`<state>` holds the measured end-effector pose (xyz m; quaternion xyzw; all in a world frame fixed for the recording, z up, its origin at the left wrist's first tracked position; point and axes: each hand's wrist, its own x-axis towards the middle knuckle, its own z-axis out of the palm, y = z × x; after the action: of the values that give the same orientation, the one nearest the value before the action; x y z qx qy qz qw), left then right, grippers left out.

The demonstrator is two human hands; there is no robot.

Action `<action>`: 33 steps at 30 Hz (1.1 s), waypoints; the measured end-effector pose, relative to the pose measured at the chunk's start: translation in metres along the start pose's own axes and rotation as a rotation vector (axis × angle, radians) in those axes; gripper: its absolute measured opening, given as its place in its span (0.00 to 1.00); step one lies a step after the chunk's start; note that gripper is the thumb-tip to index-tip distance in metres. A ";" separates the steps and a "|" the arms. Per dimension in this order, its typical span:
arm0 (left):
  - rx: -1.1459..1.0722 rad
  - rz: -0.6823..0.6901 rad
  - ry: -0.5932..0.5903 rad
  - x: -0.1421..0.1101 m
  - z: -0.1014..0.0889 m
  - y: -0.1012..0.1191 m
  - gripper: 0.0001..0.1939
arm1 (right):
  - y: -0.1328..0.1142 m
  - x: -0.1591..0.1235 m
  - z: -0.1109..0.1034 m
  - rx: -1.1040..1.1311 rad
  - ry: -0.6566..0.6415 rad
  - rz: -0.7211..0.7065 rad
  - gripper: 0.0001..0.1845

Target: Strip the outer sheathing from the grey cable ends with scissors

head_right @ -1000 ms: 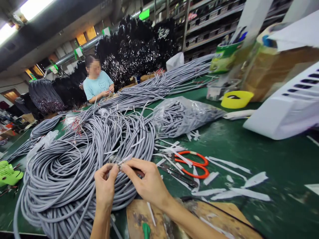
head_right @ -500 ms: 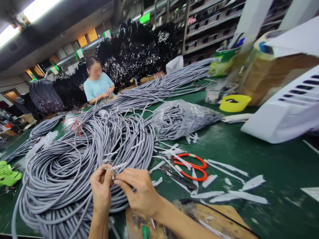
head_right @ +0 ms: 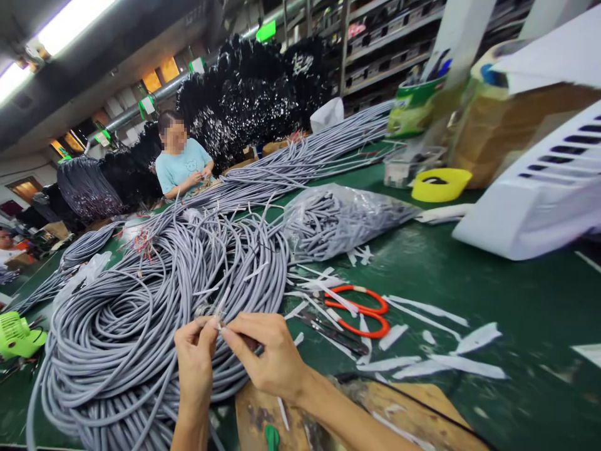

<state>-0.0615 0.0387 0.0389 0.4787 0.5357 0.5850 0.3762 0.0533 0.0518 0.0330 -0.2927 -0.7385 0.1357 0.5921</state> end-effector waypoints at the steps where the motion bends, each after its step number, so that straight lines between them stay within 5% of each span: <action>1: -0.020 -0.010 0.013 -0.001 -0.001 -0.001 0.13 | 0.001 -0.002 0.001 -0.014 0.004 -0.039 0.19; 6: -0.102 -0.048 0.041 -0.002 -0.005 -0.007 0.13 | 0.001 -0.004 0.006 0.008 0.003 -0.099 0.18; 13: 0.004 0.089 -0.036 -0.002 0.001 -0.003 0.14 | 0.005 0.005 0.007 0.298 -0.064 0.299 0.20; 20: -0.149 0.003 0.238 0.008 -0.003 -0.010 0.20 | -0.011 -0.003 -0.001 0.171 -0.058 -0.104 0.20; 24: -0.201 -0.056 0.141 0.014 -0.002 -0.009 0.23 | -0.005 -0.001 -0.006 0.167 0.150 0.303 0.18; 26: -0.185 -0.097 0.090 0.013 0.001 -0.007 0.25 | 0.001 0.000 -0.004 0.146 0.107 0.477 0.14; 29: -0.114 -0.109 0.066 0.010 0.005 -0.005 0.27 | 0.005 0.001 0.002 0.147 -0.027 0.544 0.12; 33: -0.031 -0.095 0.005 0.009 0.006 -0.007 0.27 | 0.008 0.001 0.007 0.220 0.027 0.559 0.11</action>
<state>-0.0585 0.0499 0.0337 0.4456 0.5495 0.5760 0.4096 0.0481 0.0596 0.0279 -0.4204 -0.6023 0.3689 0.5696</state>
